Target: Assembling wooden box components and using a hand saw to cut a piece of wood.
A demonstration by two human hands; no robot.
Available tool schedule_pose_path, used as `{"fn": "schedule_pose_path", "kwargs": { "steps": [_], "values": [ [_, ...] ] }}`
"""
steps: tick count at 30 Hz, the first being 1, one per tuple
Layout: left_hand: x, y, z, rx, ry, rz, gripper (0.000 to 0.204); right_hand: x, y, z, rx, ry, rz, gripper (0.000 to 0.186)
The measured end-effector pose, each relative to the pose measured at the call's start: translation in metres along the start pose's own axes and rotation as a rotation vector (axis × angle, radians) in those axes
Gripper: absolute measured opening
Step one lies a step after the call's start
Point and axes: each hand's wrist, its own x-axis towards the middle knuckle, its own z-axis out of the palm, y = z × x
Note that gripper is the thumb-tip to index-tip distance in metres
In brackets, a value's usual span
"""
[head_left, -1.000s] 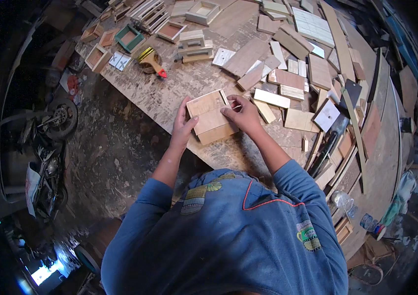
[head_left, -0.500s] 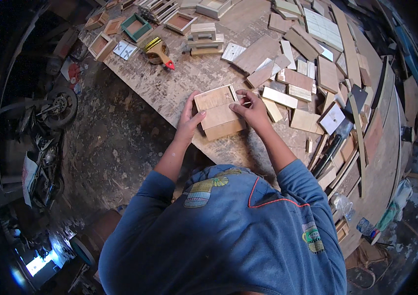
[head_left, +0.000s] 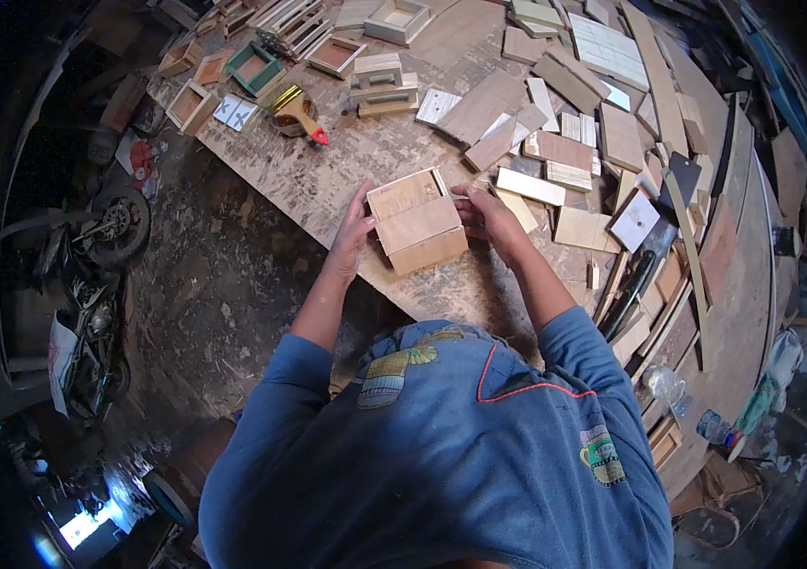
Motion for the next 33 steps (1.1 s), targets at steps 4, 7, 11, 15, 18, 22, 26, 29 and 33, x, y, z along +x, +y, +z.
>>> {"fn": "schedule_pose_path", "kwargs": {
  "steps": [4, 7, 11, 15, 18, 22, 26, 29, 33],
  "values": [
    [0.003, -0.004, 0.0, 0.112, 0.006, -0.016, 0.082, 0.008, 0.012, 0.001, -0.073, 0.125, -0.155, 0.036],
    [0.005, -0.012, -0.007, 0.102, 0.035, -0.013, 0.08, 0.013, 0.019, 0.005, -0.237, 0.19, -0.386, 0.026],
    [0.005, -0.013, -0.009, 0.099, 0.026, -0.016, 0.08, 0.012, 0.019, 0.011, -0.344, 0.211, -0.466, 0.017],
    [0.005, -0.013, -0.011, 0.119, 0.016, -0.003, 0.081, 0.008, 0.015, 0.013, -0.346, 0.226, -0.4, 0.017],
    [0.004, -0.009, -0.008, 0.143, 0.0, 0.012, 0.082, 0.014, 0.022, 0.008, -0.312, 0.205, -0.455, 0.021],
    [0.003, -0.004, -0.004, 0.136, -0.026, 0.004, 0.081, 0.016, 0.023, 0.001, -0.226, 0.174, -0.395, 0.026],
    [0.004, -0.008, -0.006, 0.141, -0.038, 0.007, 0.081, 0.014, 0.022, -0.004, -0.095, 0.099, -0.271, 0.03],
    [0.004, -0.009, -0.01, 0.098, -0.051, -0.004, 0.084, 0.014, 0.03, -0.004, -0.011, 0.108, -0.277, 0.025],
    [0.001, -0.008, -0.012, 0.09, -0.045, -0.001, 0.089, -0.002, 0.031, -0.023, -0.287, 0.428, -0.461, 0.026]
  ]
}}
